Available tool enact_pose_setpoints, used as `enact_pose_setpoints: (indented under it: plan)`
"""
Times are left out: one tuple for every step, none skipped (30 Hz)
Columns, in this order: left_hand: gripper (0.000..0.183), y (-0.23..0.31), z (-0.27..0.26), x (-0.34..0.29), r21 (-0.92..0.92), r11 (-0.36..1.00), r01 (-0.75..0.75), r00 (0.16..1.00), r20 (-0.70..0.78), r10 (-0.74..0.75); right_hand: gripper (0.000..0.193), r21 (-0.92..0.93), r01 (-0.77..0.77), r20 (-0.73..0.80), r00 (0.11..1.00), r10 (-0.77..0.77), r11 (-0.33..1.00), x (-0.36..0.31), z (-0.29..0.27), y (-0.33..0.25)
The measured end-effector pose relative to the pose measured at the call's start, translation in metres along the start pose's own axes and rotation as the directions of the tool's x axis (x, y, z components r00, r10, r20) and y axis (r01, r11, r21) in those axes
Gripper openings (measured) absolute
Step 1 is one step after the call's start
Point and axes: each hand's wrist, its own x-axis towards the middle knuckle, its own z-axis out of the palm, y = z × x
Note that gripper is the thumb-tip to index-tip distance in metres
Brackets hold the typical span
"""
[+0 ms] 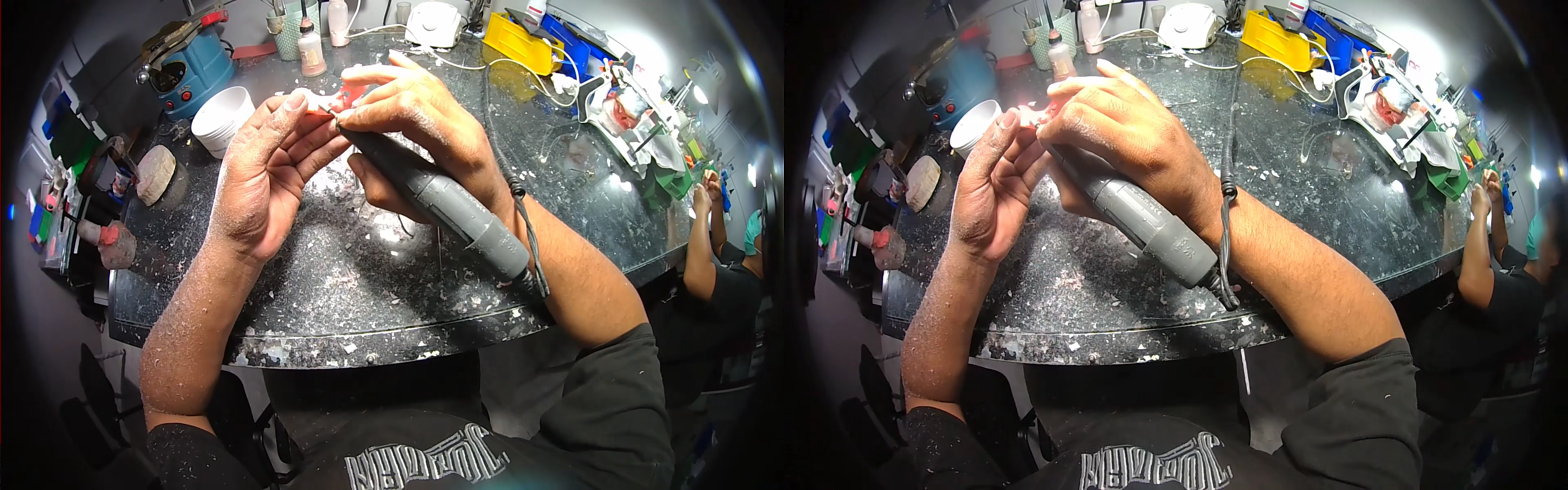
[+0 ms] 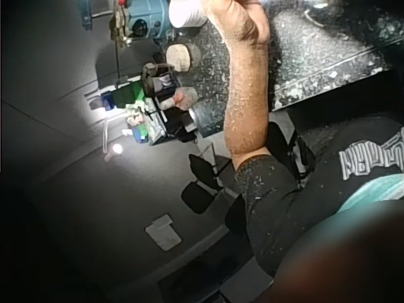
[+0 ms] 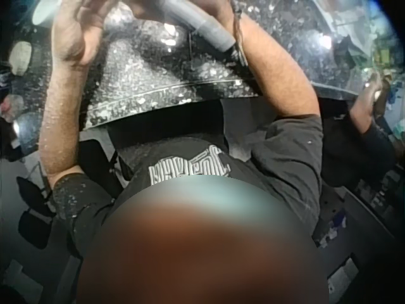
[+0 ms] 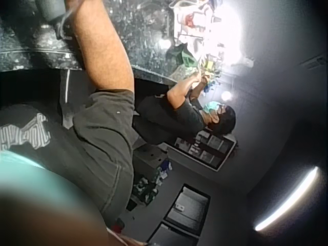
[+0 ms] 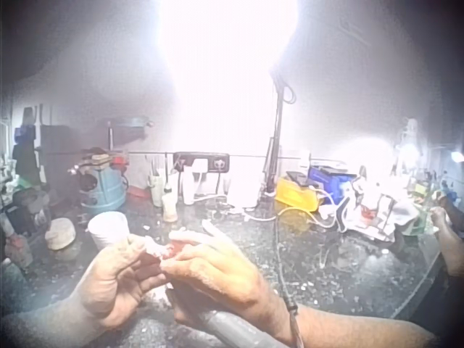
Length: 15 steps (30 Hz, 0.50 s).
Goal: The person shapes a small pink dental prosthesis using a metal file and a rotary grinding tool. They alternate between filing and grinding while rotating the object to refine its edges and surfaces.
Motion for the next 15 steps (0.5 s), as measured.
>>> enact_pose_setpoints:
  plan:
    - [0.024,-0.0001,-0.0006,0.0001,0.002,1.0,0.001,1.0,-0.003,-0.001,0.044,0.0,0.0,0.004,1.0,0.0,1.0,-0.0004,0.0001,0.0]
    - [0.024,-0.0001,-0.001,0.0002,0.004,1.0,0.001,1.0,-0.005,-0.001,0.044,0.0,0.001,0.009,1.0,-0.001,1.0,-0.0006,0.0003,-0.0001]
    - [0.024,-0.0004,-0.0012,0.0005,0.004,1.0,0.001,1.0,-0.001,-0.001,0.045,-0.01,0.009,-0.003,1.0,-0.009,1.0,-0.0004,0.0006,-0.0001]
    - [0.024,-0.0008,-0.001,0.0009,0.004,1.0,0.001,1.0,0.003,-0.001,0.046,-0.02,0.017,-0.014,1.0,-0.017,1.0,0.0,0.0008,-0.0003]
    - [0.024,-0.0012,-0.0006,0.0011,0.004,1.0,0.001,1.0,0.007,-0.001,0.048,-0.031,0.025,-0.026,0.999,-0.025,0.999,0.0003,0.001,-0.0004]
    - [0.024,-0.0013,0.0008,0.0009,0.011,1.0,-0.007,1.0,0.006,0.007,0.047,-0.029,0.023,-0.027,0.999,-0.024,0.999,0.0001,0.0013,0.0]
    - [0.024,-0.0008,0.0031,0.0003,0.019,1.0,-0.015,1.0,0.004,0.015,0.047,-0.028,0.021,-0.029,0.999,-0.022,0.999,-0.0003,0.0016,0.0008]
    - [0.024,-0.0006,0.0043,0.0,0.027,0.999,-0.023,1.0,0.003,0.023,0.047,-0.027,0.019,-0.03,0.999,-0.02,0.999,-0.0007,0.0018,0.0012]
    - [0.024,-0.0009,0.0029,0.0002,0.02,1.0,-0.014,1.0,0.001,0.014,0.047,-0.023,0.019,-0.025,1.0,-0.019,1.0,-0.0004,0.0011,0.0003]
    - [0.024,-0.0011,0.0001,0.0005,0.013,1.0,-0.006,1.0,-0.003,0.006,0.047,-0.019,0.019,-0.02,1.0,-0.019,1.0,0.0004,0.0001,-0.0012]
    - [0.024,-0.0012,-0.0014,0.0007,0.006,1.0,0.002,1.0,-0.006,-0.002,0.047,-0.014,0.019,-0.014,1.0,-0.019,1.0,0.0008,-0.0004,-0.0019]
    - [0.024,-0.0008,0.0,0.0006,0.013,1.0,-0.004,1.0,-0.007,0.004,0.047,-0.021,0.02,-0.021,1.0,-0.02,1.0,0.0007,0.0002,-0.0013]
    - [0.024,-0.0003,0.0026,0.0004,0.02,1.0,-0.009,1.0,-0.007,0.01,0.047,-0.029,0.02,-0.026,0.999,-0.021,0.999,0.0003,0.001,-0.0003]
    - [0.024,-0.0002,0.0041,0.0003,0.026,1.0,-0.015,1.0,-0.007,0.015,0.046,-0.036,0.02,-0.032,0.999,-0.021,0.999,0.0,0.0013,0.0002]
    - [0.024,-0.0005,0.0021,0.0007,0.018,1.0,-0.007,1.0,-0.003,0.007,0.047,-0.035,0.024,-0.027,0.999,-0.025,0.999,0.0001,0.0009,-0.0002]
